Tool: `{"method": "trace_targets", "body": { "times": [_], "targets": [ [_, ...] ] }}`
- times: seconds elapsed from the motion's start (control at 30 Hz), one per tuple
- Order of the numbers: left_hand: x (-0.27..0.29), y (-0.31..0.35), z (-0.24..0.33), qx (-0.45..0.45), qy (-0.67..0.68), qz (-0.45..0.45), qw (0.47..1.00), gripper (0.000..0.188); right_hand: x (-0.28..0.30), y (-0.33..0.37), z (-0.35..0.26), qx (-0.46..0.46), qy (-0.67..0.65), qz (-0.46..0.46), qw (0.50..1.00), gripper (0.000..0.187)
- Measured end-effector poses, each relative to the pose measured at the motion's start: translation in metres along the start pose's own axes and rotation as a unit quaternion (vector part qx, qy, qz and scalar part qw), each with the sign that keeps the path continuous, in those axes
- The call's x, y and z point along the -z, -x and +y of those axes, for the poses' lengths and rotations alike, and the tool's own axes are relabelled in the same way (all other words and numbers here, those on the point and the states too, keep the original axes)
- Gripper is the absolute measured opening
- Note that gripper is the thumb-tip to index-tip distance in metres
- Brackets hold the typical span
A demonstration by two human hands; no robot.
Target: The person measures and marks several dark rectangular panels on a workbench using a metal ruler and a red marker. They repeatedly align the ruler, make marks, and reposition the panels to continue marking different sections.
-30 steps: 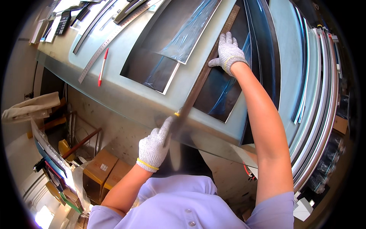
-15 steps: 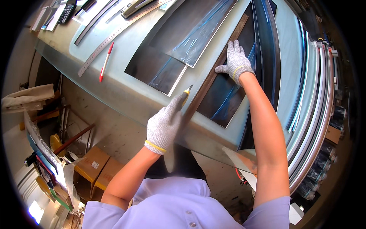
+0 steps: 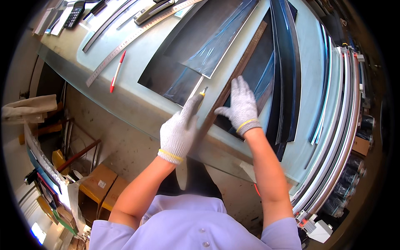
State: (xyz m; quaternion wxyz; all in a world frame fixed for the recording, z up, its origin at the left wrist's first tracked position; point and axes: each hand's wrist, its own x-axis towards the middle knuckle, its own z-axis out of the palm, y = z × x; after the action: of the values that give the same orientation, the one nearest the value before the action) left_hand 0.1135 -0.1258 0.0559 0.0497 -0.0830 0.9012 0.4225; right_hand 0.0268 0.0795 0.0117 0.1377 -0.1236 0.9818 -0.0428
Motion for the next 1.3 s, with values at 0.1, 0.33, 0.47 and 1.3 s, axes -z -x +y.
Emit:
{"method": "trace_targets", "body": {
  "times": [0.1, 0.33, 0.47, 1.3],
  "targets": [
    [-0.011, -0.032, 0.015, -0.008, -0.025, -0.030, 0.999, 0.045, -0.001, 0.012, -0.020, -0.022, 0.000, -0.031, 0.999, 0.134],
    [-0.059, -0.099, 0.038, -0.041, -0.090, -0.018, 0.995, 0.038, -0.004, 0.006, -0.026, -0.054, 0.037, -0.053, 0.996, 0.137],
    [-0.065, -0.114, 0.052, -0.075, -0.093, -0.042, 0.992, 0.036, 0.008, 0.005, -0.033, -0.064, 0.038, -0.082, 0.994, 0.133],
    [-0.011, 0.024, -0.007, -0.126, -0.184, -0.089, 0.971, 0.060, 0.006, 0.007, -0.030, -0.055, 0.021, -0.081, 0.995, 0.134]
  ]
}}
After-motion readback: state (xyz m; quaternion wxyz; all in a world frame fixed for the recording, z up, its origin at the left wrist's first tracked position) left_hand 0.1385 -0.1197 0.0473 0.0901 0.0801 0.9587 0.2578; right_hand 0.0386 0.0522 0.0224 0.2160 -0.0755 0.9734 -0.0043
